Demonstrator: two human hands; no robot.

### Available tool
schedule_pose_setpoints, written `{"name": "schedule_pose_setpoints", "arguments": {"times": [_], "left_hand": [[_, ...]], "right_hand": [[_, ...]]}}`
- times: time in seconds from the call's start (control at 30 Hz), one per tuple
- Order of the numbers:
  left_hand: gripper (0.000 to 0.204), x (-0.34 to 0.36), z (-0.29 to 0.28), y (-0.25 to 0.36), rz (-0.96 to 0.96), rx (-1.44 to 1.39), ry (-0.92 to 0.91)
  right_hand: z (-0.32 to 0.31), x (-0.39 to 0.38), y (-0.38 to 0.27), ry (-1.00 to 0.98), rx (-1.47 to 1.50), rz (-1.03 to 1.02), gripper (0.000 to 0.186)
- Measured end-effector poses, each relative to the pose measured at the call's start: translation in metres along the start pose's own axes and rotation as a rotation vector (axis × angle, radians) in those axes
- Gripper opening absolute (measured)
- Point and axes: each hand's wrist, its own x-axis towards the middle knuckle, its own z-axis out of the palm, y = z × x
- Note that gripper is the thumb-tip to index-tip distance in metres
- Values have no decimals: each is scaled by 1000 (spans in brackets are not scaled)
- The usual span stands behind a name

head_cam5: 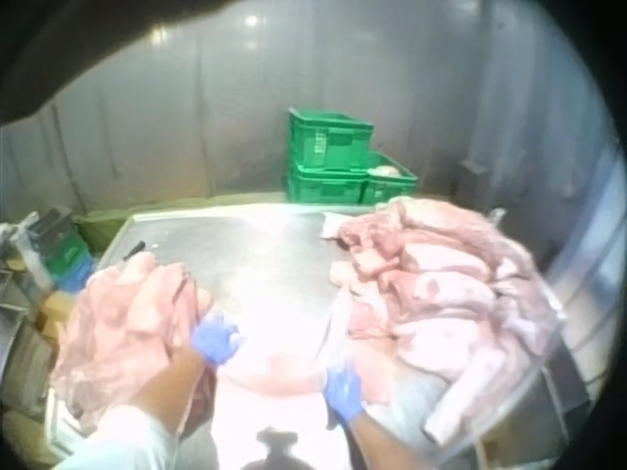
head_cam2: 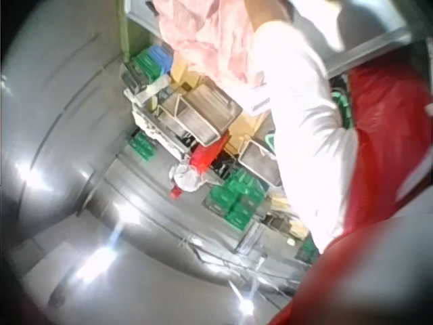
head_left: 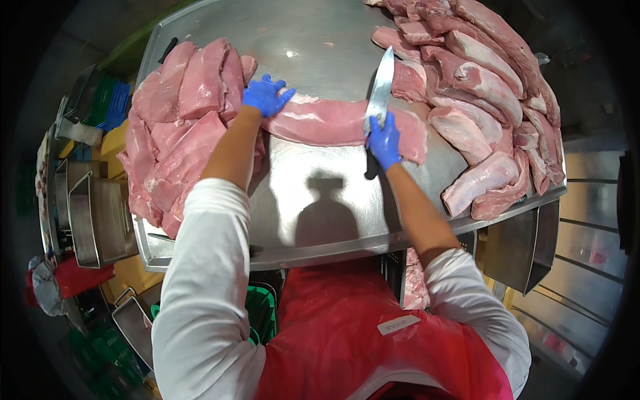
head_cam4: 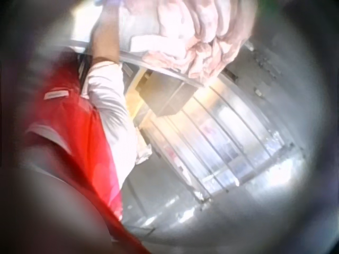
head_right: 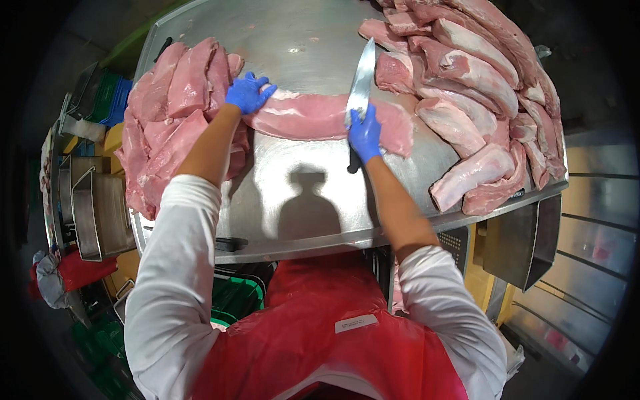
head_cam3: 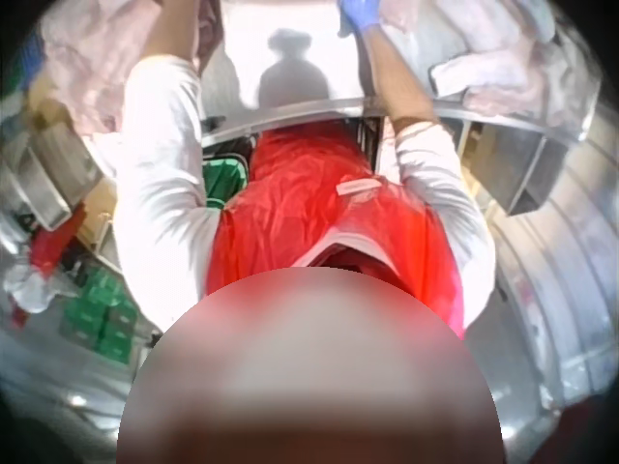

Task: The person uses a knife to trim and slice large pieces of raw meat on a stainless steel table. They separate fat from lean portions and place trimmed pieces into a green basket while continuing to process additional cuts.

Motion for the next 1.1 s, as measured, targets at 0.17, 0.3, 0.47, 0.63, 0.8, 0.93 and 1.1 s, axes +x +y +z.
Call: {"name": "schedule_pose_setpoints", "arguments": {"times": [0.17, 0.3, 0.47, 0.63, 0.8, 0.93, 1.1], "left_hand": [[53, -84, 6, 80, -88, -50, 98], [50, -199, 30, 117, -430, -347, 101], [53, -246, 28, 152, -526, -352, 273], [50, -250, 47, 154, -500, -402, 371], [44, -254, 62, 156, -469, -411, 476], [41, -253, 87, 152, -423, -452, 592], [42, -259, 90, 157, -308, -390, 607]], "right_hand": [[-47, 98, 52, -114, -46, -34, 36], [-38, 32, -26, -459, 194, 152, 32], [-17, -31, -85, -580, 354, 214, 61], [17, -19, -80, -626, 234, 258, 70], [0, -51, -78, -745, 244, 262, 72], [-52, -112, -80, -858, 138, 213, 72], [-58, -94, -99, -941, 166, 301, 72]]}}
